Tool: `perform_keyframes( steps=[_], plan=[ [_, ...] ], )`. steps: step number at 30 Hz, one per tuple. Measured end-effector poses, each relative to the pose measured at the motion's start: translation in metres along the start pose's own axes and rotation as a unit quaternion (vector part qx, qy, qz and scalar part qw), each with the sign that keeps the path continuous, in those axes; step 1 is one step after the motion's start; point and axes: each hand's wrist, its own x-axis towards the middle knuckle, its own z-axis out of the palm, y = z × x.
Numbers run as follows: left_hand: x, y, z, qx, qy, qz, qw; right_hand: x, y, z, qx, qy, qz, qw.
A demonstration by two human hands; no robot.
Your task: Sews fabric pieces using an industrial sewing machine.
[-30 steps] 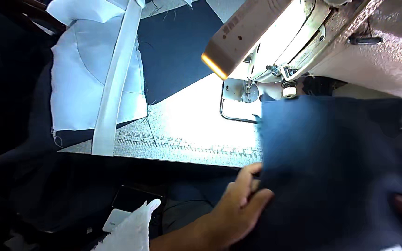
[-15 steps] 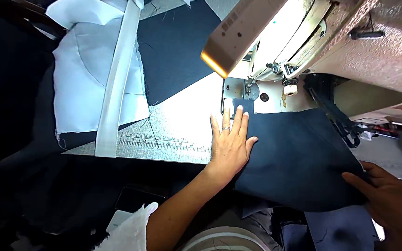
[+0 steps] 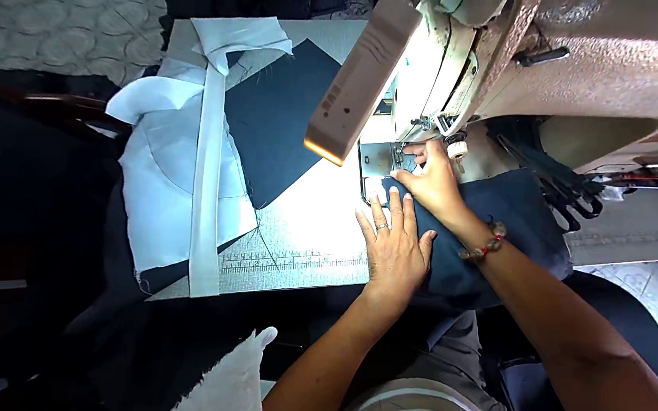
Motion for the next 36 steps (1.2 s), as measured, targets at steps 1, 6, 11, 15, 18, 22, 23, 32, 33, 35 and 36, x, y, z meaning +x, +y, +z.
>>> perform_keyframes(
  steps=[1,6,11,15,18,22,23,32,33,35,36],
  plan=[
    [0.001,0.0,-0.001,0.005,-0.008,0.0,1.0,0.011,0.003,0.007,-0.007,0.02,0.008,1.0],
    [0.002,0.0,-0.004,0.014,-0.026,0.005,1.0,0.019,0.011,0.002,-0.018,0.021,0.014,1.0],
    [0.004,-0.001,-0.006,0.009,-0.031,0.013,0.999,-0.002,-0.009,-0.019,-0.076,-0.053,-0.019,0.996],
    [0.014,-0.008,-0.009,0.011,-0.061,0.019,0.998,0.016,0.021,-0.01,-0.198,-0.029,-0.152,0.968],
    [0.022,-0.015,-0.014,0.008,-0.079,0.025,0.997,-0.003,0.012,-0.036,-0.263,-0.021,-0.173,0.949],
    [0.035,-0.028,-0.018,0.013,-0.096,0.041,0.994,-0.041,0.006,-0.048,-0.206,-0.038,-0.161,0.964],
    [0.038,-0.031,-0.018,0.014,-0.095,0.047,0.994,-0.047,0.01,-0.044,-0.199,-0.061,-0.143,0.968],
    [0.06,-0.046,-0.017,-0.002,-0.087,0.053,0.995,-0.041,0.042,-0.019,-0.227,-0.068,-0.169,0.957],
    [0.062,-0.047,-0.018,0.0,-0.094,0.05,0.994,-0.039,0.04,-0.019,-0.226,-0.071,-0.169,0.957],
    [0.066,-0.048,-0.019,0.0,-0.105,0.045,0.993,-0.036,0.037,-0.02,-0.23,-0.083,-0.163,0.956],
    [0.067,-0.049,-0.019,0.0,-0.108,0.044,0.993,-0.035,0.037,-0.019,-0.233,-0.083,-0.161,0.955]
  ],
)
